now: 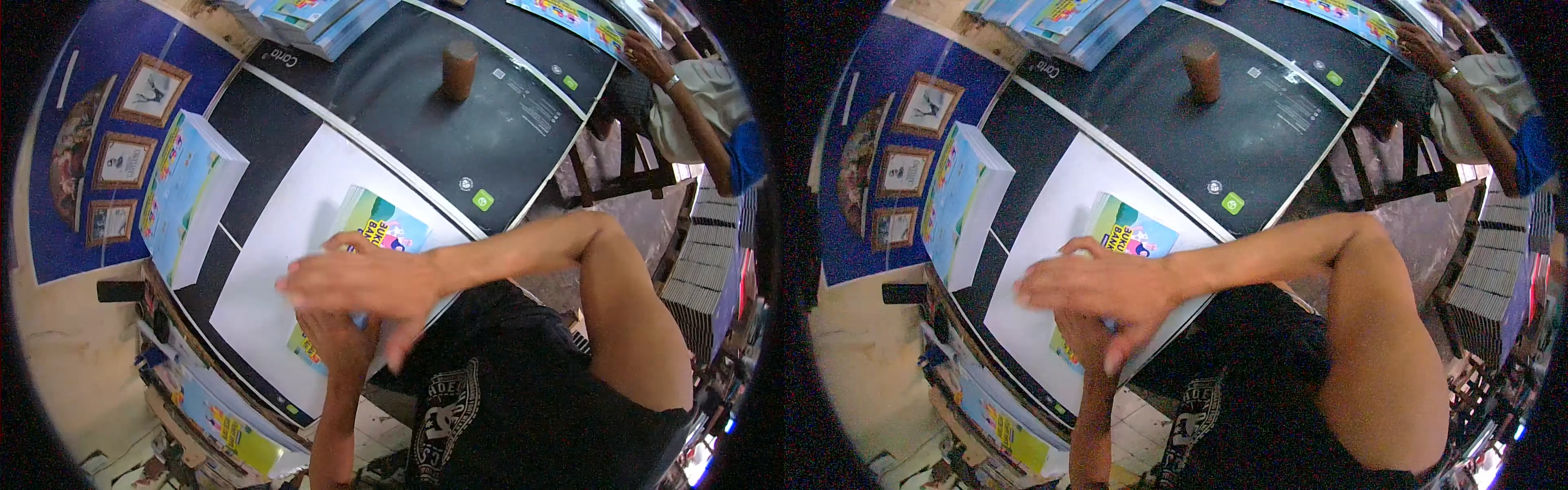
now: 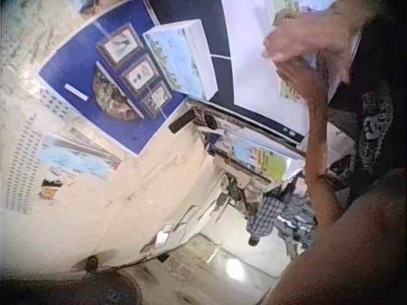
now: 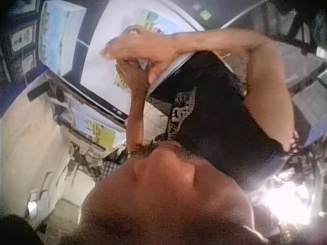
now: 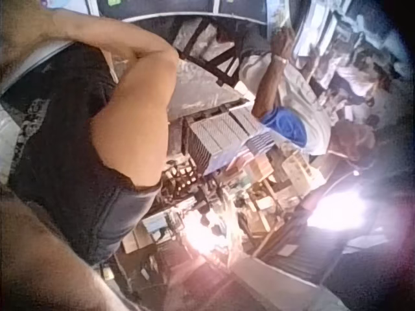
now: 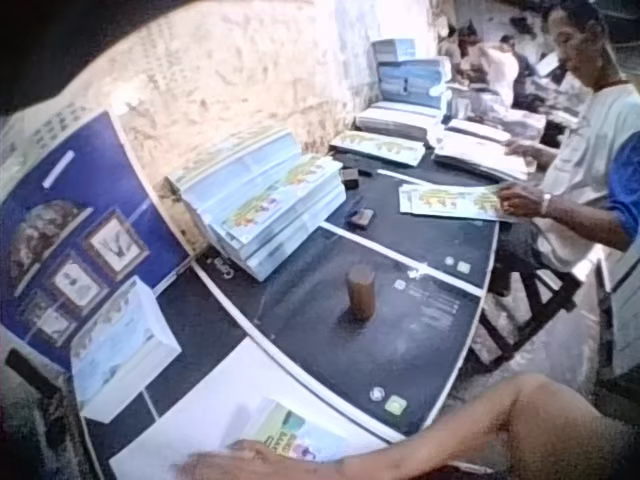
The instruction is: The person stacks large stacks of booklets on a table, aligns the edges by hand, and folds them to group multiple items together.
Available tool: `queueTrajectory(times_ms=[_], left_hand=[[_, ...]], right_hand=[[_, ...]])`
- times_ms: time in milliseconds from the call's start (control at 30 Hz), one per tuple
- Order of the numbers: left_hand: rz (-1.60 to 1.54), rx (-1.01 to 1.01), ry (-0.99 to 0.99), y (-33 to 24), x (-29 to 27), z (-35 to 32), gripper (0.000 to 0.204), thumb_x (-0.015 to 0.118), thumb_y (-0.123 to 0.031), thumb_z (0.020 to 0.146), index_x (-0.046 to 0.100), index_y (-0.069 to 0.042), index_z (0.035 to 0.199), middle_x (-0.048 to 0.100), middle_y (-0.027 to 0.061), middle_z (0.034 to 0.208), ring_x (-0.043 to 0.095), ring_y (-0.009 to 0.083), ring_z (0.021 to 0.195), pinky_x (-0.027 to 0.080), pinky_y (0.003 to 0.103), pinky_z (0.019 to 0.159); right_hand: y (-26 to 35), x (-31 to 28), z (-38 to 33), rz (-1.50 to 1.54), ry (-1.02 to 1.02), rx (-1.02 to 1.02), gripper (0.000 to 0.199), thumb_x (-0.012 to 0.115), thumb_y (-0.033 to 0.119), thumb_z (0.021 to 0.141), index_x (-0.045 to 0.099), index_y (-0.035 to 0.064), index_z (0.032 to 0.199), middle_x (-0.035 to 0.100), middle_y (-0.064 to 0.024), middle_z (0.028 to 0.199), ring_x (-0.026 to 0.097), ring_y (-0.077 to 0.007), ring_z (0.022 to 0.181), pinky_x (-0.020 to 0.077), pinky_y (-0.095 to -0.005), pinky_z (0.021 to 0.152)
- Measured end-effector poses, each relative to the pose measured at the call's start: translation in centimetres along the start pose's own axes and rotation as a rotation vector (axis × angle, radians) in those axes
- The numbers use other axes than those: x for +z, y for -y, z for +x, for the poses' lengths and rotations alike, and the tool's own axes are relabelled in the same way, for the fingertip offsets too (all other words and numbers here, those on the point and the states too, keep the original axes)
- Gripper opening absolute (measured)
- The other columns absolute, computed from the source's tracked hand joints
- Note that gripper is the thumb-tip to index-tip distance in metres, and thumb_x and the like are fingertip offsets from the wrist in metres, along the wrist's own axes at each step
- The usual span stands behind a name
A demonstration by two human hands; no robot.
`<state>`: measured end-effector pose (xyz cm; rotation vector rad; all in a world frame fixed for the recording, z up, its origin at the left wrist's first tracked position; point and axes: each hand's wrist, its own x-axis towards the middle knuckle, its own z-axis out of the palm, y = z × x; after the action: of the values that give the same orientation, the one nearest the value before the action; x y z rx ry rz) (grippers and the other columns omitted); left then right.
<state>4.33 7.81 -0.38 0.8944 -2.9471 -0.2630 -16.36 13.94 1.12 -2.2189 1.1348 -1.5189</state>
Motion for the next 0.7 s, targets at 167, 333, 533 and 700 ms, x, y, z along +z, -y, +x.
queueTrajectory(times_ms=[167, 333, 533, 700], left_hand=[[0.017, 0.044, 0.032, 0.6, 0.0, -0.6, 0.091, 0.049, -0.071, 0.094, 0.032, -0.007, 0.156, 0.025, 0.0290, 0.159, 0.029, 0.0517, 0.144, 0.024, 0.067, 0.115], [0.130, 0.023, -0.030, -0.5, -0.4, 0.5, 0.084, 0.061, -0.057, 0.093, 0.036, -0.005, 0.155, 0.032, 0.0330, 0.155, 0.036, 0.0515, 0.140, 0.028, 0.065, 0.113], [0.071, -0.039, -0.014, 1.4, 1.8, -0.8, 0.087, 0.053, -0.066, 0.094, 0.037, -0.007, 0.155, 0.029, 0.0322, 0.156, 0.034, 0.0507, 0.141, 0.027, 0.067, 0.112], [0.080, -0.052, -0.003, 0.1, 0.4, 0.0, 0.086, 0.059, -0.063, 0.092, 0.039, -0.007, 0.154, 0.031, 0.0304, 0.156, 0.035, 0.0494, 0.142, 0.028, 0.066, 0.113]], right_hand=[[1.1, -0.8, 0.6, 0.032, -0.210, -0.150, 0.109, 0.043, 0.086, 0.084, 0.034, 0.0044, 0.156, 0.039, -0.0173, 0.159, 0.039, -0.0377, 0.144, 0.0307, -0.0563, 0.109], [-4.3, 0.2, -2.3, -0.006, -0.074, 0.091, 0.104, 0.047, 0.080, 0.087, 0.039, -0.0020, 0.150, 0.046, -0.0208, 0.151, 0.047, -0.0391, 0.135, 0.0348, -0.0511, 0.110], [1.5, -0.1, 1.3, 0.074, -0.146, -0.133, 0.104, 0.044, 0.083, 0.087, 0.042, 0.0000, 0.149, 0.048, -0.0204, 0.149, 0.049, -0.0384, 0.133, 0.0386, -0.0514, 0.107], [-3.3, -0.1, -1.3, -0.045, -0.175, -0.018, 0.102, 0.042, 0.083, 0.088, 0.042, 0.0015, 0.150, 0.045, -0.0205, 0.153, 0.045, -0.0408, 0.138, 0.0378, -0.0519, 0.110]])
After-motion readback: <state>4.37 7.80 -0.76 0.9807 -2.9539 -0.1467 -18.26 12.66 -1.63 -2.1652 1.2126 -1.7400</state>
